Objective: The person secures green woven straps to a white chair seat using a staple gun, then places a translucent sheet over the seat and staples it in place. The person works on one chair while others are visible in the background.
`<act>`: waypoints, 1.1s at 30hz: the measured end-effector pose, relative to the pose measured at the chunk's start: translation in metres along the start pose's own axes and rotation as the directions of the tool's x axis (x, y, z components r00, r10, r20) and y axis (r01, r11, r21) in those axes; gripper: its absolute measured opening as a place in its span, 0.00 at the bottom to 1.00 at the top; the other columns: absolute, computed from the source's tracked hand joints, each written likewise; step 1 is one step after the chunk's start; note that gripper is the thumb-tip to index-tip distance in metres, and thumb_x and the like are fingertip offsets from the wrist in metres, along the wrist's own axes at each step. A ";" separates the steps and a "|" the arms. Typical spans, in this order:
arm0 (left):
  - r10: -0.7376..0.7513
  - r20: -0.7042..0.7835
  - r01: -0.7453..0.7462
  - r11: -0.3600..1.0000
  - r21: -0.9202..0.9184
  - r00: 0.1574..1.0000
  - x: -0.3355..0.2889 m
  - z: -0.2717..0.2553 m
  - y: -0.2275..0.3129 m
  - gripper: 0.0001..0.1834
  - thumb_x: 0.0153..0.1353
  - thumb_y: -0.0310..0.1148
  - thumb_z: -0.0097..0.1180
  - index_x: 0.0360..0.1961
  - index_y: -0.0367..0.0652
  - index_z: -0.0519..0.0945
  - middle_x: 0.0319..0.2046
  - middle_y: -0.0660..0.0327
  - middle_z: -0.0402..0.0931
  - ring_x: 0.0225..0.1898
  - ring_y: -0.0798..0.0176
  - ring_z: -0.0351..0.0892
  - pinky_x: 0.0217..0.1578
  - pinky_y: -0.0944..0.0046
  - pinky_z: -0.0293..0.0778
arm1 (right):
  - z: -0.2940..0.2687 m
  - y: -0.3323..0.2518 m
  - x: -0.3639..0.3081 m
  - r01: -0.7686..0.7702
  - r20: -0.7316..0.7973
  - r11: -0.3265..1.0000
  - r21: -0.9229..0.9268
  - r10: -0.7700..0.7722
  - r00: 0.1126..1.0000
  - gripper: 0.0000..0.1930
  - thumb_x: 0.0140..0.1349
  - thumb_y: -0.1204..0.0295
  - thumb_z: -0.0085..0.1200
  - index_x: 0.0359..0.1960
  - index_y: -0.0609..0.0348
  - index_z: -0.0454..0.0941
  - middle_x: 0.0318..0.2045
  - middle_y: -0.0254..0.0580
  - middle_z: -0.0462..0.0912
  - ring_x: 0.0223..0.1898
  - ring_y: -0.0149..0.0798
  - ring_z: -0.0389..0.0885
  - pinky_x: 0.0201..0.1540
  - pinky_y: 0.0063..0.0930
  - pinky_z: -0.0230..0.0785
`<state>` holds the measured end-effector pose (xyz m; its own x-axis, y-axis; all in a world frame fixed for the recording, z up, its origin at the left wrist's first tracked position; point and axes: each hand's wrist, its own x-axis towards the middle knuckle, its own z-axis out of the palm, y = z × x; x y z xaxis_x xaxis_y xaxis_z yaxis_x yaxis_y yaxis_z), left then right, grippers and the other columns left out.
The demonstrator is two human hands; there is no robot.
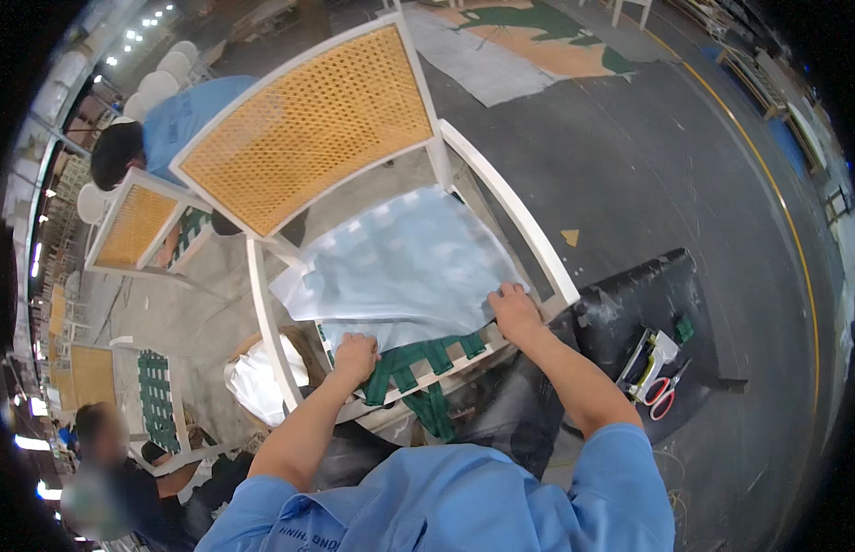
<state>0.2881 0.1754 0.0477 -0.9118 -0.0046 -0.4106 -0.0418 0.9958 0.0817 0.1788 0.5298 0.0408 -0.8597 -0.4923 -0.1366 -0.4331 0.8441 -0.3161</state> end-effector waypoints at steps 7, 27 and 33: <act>0.067 0.129 -0.075 0.995 0.064 0.989 -0.002 -0.030 -0.004 0.10 0.65 0.37 0.62 0.44 0.46 0.87 0.46 0.48 0.83 0.51 0.41 0.83 0.50 0.44 0.81 | -0.003 0.017 -0.003 0.006 -0.012 0.996 -0.085 -0.007 1.000 0.12 0.61 0.75 0.57 0.46 0.57 0.84 0.48 0.45 0.82 0.58 0.52 0.78 0.60 0.51 0.75; 0.080 0.258 -0.082 0.997 0.000 0.963 -0.089 -0.039 0.029 0.22 0.63 0.38 0.64 0.58 0.44 0.84 0.58 0.48 0.82 0.60 0.44 0.82 0.61 0.45 0.75 | -0.026 -0.022 -0.074 0.005 -0.172 0.934 0.358 0.060 0.983 0.14 0.66 0.63 0.62 0.49 0.55 0.86 0.42 0.47 0.87 0.47 0.51 0.87 0.51 0.46 0.79; -0.302 -0.710 -0.017 0.915 -0.404 0.637 -0.168 -0.088 0.007 0.23 0.62 0.27 0.66 0.59 0.40 0.79 0.57 0.45 0.78 0.58 0.40 0.78 0.59 0.47 0.74 | -0.134 0.029 -0.060 -0.011 -0.605 0.846 0.533 0.391 0.694 0.17 0.68 0.62 0.64 0.53 0.58 0.84 0.41 0.52 0.87 0.42 0.50 0.86 0.50 0.40 0.78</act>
<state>0.4053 0.1754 0.1974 -0.8578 -0.3683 0.3584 -0.1878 0.8738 0.4485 0.1816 0.6119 0.1658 -0.9296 0.1168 0.3497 -0.2122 0.6060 -0.7666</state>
